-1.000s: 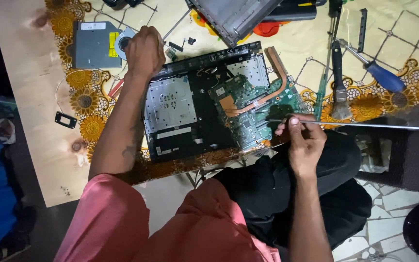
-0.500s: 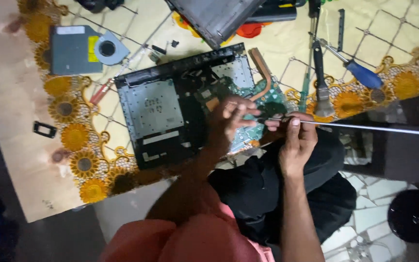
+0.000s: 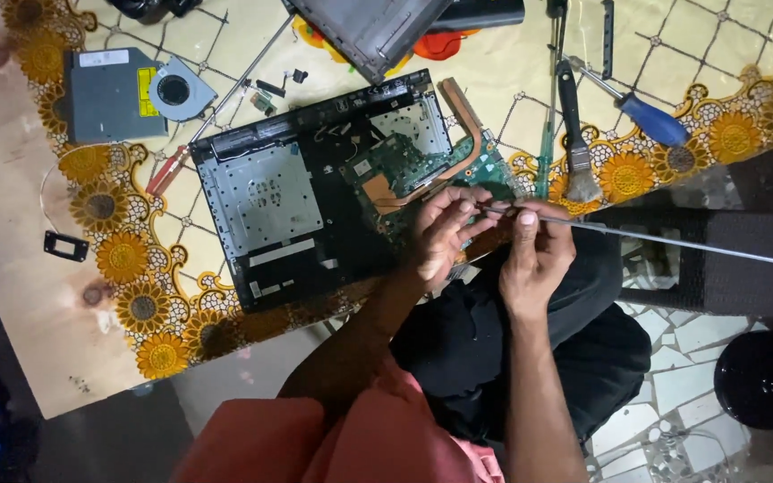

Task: Securing a heatsink to a laptop motherboard by tightening screws with a screwdriver

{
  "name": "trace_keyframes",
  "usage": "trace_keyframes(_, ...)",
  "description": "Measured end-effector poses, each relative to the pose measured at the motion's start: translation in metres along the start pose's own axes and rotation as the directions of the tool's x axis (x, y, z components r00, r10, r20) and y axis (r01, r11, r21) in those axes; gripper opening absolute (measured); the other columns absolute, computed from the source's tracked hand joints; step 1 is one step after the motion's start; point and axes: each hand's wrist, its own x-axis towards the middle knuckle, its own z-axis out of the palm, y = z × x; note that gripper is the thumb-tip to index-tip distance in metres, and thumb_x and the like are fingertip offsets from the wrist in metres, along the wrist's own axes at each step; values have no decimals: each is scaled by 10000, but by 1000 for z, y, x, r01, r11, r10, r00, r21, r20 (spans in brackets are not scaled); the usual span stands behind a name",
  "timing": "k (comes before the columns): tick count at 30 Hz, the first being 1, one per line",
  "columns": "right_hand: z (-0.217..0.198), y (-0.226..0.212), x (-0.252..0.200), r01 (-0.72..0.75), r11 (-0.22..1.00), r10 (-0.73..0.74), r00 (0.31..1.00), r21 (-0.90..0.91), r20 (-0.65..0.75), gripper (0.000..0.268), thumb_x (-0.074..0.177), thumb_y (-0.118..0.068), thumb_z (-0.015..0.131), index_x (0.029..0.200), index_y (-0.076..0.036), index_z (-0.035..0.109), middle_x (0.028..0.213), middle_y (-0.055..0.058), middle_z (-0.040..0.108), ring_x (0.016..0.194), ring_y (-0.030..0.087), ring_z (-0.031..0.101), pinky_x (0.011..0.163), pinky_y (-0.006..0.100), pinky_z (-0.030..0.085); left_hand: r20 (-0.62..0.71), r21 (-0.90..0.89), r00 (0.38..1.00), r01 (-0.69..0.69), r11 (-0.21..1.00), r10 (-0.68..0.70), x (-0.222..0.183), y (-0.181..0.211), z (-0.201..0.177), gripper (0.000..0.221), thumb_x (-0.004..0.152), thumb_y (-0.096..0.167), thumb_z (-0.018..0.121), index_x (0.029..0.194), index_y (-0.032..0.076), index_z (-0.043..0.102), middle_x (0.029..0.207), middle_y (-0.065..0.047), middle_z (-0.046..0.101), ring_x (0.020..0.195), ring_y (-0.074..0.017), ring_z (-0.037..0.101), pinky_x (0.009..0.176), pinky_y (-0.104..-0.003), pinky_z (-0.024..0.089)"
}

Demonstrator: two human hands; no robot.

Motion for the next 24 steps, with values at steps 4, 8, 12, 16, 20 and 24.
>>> trace_keyframes(4,2,-8,5,2,1000,-2,1000,-8,5,187,1080,-48,489,1087,91,614,844,233,667,804,321,701,738,427,545,-11,-24,1000,-23,999,22,2,-1,0,332,968,208,655,1184,-35,587,1153,-215,672,1023,-279,706,970,-417,565)
trace_keyframes(8,0,-5,4,8,1000,-8,1000,9,29,160,1074,-16,492,1088,89,612,874,238,684,851,346,710,758,442,551,-25,-39,1000,-10,999,9,1,1,2,324,969,197,651,1175,-46,587,1140,-212,678,1014,-273,712,966,-383,575)
trace_keyframes(12,0,-4,5,0,999,-2,999,39,39,161,1073,-5,485,1098,103,602,880,254,689,874,365,711,778,461,556,-33,-50,999,-18,999,16,3,-5,-3,306,970,187,657,1174,-29,581,1162,-192,670,1022,-265,707,973,-384,573)
trace_keyframes(16,1,-5,6,2,999,-5,998,36,68,176,1080,-14,468,1107,92,605,912,254,693,878,351,706,764,444,549,-22,-83,1000,-25,996,23,4,-5,-5,290,970,162,654,1168,-37,578,1162,-206,662,1019,-289,710,958,-389,584)
trace_keyframes(20,1,-6,4,5,1000,-7,998,27,65,161,1074,-5,478,1111,87,606,925,257,696,890,362,712,764,450,561,-38,-88,999,-19,996,16,4,-4,-5,276,970,163,659,1155,-26,578,1154,-200,669,1013,-283,712,950,-398,589)
trace_keyframes(24,-1,-2,3,4,1000,-5,998,24,68,161,1066,-5,493,1105,98,610,938,267,696,909,363,707,764,457,558,-16,-102,1000,-21,995,19,6,-7,-8,286,975,169,661,1164,-27,576,1171,-213,662,1020,-290,713,948,-405,588)
